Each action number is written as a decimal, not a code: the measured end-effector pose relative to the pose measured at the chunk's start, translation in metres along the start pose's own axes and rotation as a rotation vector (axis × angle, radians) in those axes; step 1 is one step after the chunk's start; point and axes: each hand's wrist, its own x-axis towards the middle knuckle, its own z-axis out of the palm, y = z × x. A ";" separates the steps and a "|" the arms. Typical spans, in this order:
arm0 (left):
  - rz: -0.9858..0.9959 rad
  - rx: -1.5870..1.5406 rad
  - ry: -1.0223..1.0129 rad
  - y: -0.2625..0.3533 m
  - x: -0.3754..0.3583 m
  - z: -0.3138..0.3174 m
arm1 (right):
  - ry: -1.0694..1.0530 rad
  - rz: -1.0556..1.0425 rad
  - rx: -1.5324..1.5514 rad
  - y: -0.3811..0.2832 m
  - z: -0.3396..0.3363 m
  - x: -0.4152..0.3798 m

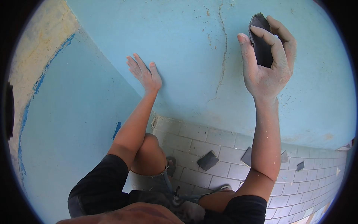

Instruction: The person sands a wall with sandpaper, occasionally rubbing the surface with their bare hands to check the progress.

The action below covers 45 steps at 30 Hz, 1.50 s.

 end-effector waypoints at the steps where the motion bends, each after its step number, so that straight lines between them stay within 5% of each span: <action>1: -0.082 -0.013 -0.004 0.000 0.001 -0.001 | 0.001 0.008 0.020 -0.003 0.000 0.001; 5: -0.364 -0.063 0.012 0.006 0.008 -0.004 | -0.105 0.116 0.150 -0.018 0.000 0.005; 7: -0.760 -0.284 0.028 0.022 0.024 -0.014 | -0.103 0.040 0.184 -0.020 0.005 0.004; 11: -0.914 -0.504 -0.030 0.064 0.033 -0.037 | -0.084 -0.041 0.316 -0.034 0.025 -0.005; 13: -0.574 -0.458 -0.101 0.079 0.027 -0.042 | -0.121 0.071 0.351 -0.047 0.031 -0.012; 14: -0.569 -0.462 -0.097 0.087 0.023 -0.046 | -0.165 0.189 0.387 -0.055 0.032 -0.015; 16: -0.040 -0.565 -0.150 0.107 0.017 -0.060 | -0.254 0.331 0.442 -0.070 0.032 -0.019; 17: -0.037 -0.568 -0.145 0.115 0.014 -0.064 | -0.348 0.478 0.496 -0.075 0.034 -0.019; 19: -0.006 -1.222 -0.367 0.130 0.009 -0.072 | -0.345 0.578 0.621 -0.083 0.043 -0.022; 24: -0.316 -1.577 -0.637 0.140 0.011 -0.090 | -0.409 0.856 0.795 -0.088 0.051 -0.025; 28: -0.515 -1.646 -0.689 0.142 0.015 -0.095 | -0.465 0.787 0.690 -0.077 0.048 -0.021; 30: -0.499 -1.631 -0.684 0.137 0.019 -0.099 | -0.342 0.370 0.389 -0.069 0.041 -0.006; 32: -0.475 -1.619 -0.672 0.137 0.020 -0.098 | -0.239 0.197 0.205 -0.053 0.026 0.014; 35: -0.285 -1.372 -0.379 0.141 0.023 -0.096 | -0.053 0.017 -0.052 -0.019 -0.002 0.053; 37: 0.234 -0.637 0.082 0.139 0.031 -0.098 | 0.001 -0.032 -0.157 0.007 -0.021 0.079; 40: 0.307 -0.510 0.369 0.140 0.046 -0.084 | 0.113 -0.052 -0.481 0.050 -0.049 0.104; 45: 0.574 -0.277 0.268 0.180 0.078 -0.050 | -0.052 -0.106 -0.636 0.109 -0.082 0.105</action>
